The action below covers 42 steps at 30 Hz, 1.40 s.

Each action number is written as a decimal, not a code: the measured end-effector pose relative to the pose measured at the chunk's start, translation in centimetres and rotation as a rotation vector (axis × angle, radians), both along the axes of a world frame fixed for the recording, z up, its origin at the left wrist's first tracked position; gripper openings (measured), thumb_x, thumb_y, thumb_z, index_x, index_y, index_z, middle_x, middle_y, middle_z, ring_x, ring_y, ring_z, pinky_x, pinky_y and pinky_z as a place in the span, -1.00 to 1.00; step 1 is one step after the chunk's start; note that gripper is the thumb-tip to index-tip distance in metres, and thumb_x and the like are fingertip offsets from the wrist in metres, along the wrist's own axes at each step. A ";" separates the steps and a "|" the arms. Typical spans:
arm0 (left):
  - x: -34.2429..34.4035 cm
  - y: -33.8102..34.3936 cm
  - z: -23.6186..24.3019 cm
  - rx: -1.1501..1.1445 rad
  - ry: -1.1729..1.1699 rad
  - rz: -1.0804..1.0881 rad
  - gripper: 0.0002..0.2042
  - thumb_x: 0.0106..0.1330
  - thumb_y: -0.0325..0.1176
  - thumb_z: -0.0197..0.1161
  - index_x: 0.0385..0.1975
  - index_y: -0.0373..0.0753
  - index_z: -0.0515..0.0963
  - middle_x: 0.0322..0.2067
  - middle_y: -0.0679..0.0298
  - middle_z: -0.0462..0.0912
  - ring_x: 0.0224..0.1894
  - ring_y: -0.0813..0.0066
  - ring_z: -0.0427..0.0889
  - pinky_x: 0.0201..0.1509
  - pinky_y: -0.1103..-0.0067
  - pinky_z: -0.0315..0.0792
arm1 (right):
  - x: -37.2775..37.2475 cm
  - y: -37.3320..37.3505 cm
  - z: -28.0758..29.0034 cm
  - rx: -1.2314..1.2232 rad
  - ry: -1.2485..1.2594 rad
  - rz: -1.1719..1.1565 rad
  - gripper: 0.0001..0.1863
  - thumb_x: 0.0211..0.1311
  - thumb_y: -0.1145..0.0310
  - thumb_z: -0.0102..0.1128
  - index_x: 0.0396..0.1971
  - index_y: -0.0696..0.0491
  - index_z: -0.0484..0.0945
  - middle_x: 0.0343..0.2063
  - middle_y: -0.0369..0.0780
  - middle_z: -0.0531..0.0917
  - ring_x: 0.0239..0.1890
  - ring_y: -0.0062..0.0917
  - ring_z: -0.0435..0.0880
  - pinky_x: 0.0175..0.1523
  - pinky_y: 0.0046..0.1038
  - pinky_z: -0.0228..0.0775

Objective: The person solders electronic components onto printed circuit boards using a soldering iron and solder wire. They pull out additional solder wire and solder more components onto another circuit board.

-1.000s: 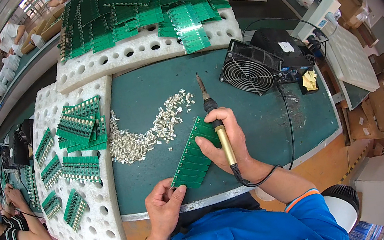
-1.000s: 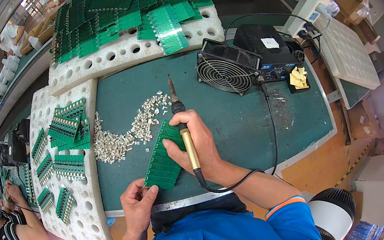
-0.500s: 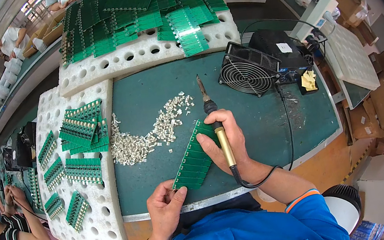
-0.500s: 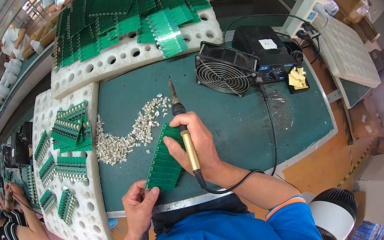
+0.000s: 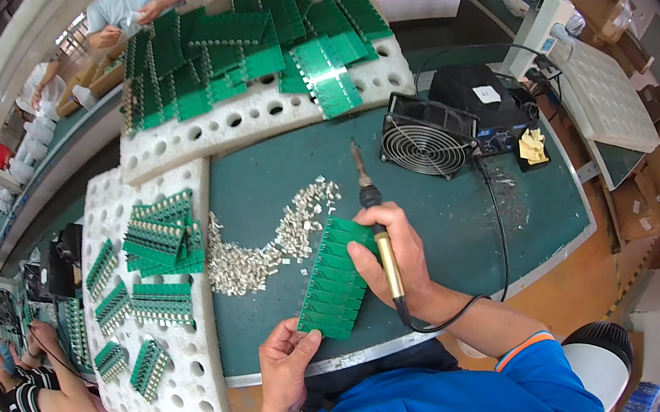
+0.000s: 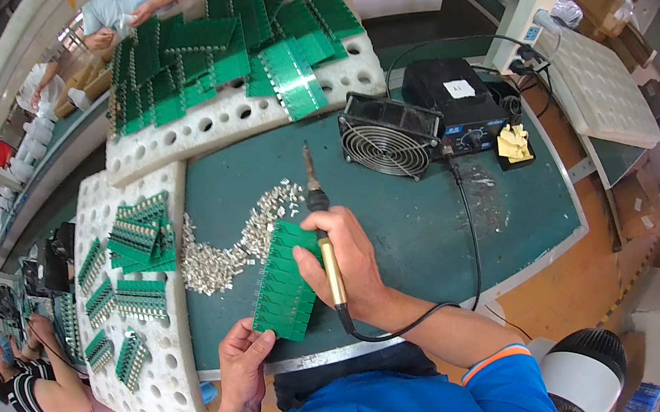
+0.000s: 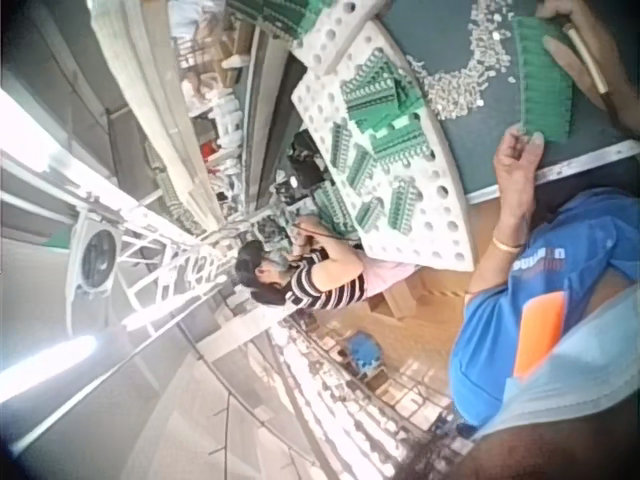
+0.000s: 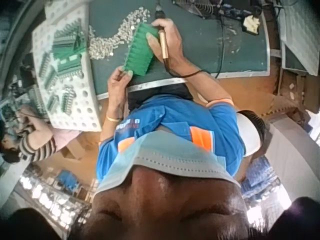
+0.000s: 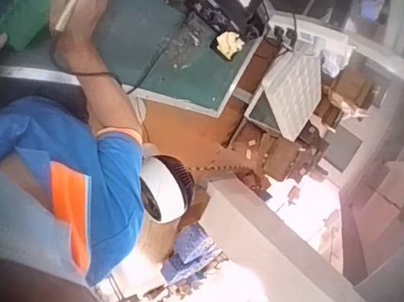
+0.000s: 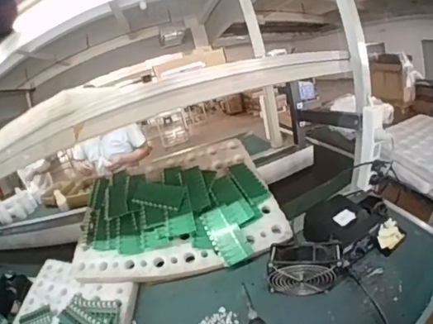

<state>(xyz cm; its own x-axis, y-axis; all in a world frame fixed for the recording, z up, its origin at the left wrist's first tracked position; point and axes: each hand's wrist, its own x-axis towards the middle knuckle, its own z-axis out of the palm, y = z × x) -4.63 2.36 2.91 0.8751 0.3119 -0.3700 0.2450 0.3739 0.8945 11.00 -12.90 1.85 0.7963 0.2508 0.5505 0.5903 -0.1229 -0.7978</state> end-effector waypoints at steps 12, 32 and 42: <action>9.9 5.8 6.9 -0.132 -0.100 0.206 -0.84 0.33 -0.29 0.32 -0.38 -0.10 0.44 -0.47 0.50 0.47 -0.53 0.77 0.27 -0.52 0.72 0.14 | -0.4 -0.9 0.6 0.145 -0.222 -0.039 -0.64 0.13 0.54 0.28 -0.09 0.13 0.37 -0.26 -0.05 0.53 -0.29 -0.27 0.49 -0.18 -0.29 0.39; 39.9 12.0 13.9 -0.196 -0.086 0.328 -0.81 0.35 -0.28 0.25 -0.53 -0.07 0.51 -0.62 0.55 0.45 -0.67 0.70 0.15 -0.54 0.64 -0.05 | 0.2 -1.0 0.7 0.096 -0.204 -0.018 -0.54 0.00 0.57 0.35 -0.08 0.10 0.37 -0.29 -0.06 0.56 -0.33 -0.18 0.52 -0.25 -0.22 0.41; 47.1 11.6 12.9 -0.126 -0.042 0.309 -0.87 0.30 -0.28 0.32 -0.49 -0.03 0.55 -0.59 0.56 0.54 -0.63 0.70 0.18 -0.49 0.61 0.02 | 0.4 -0.7 0.3 0.061 -0.176 -0.008 -0.50 -0.04 0.56 0.38 -0.06 0.06 0.39 -0.25 -0.08 0.58 -0.32 -0.21 0.55 -0.23 -0.20 0.44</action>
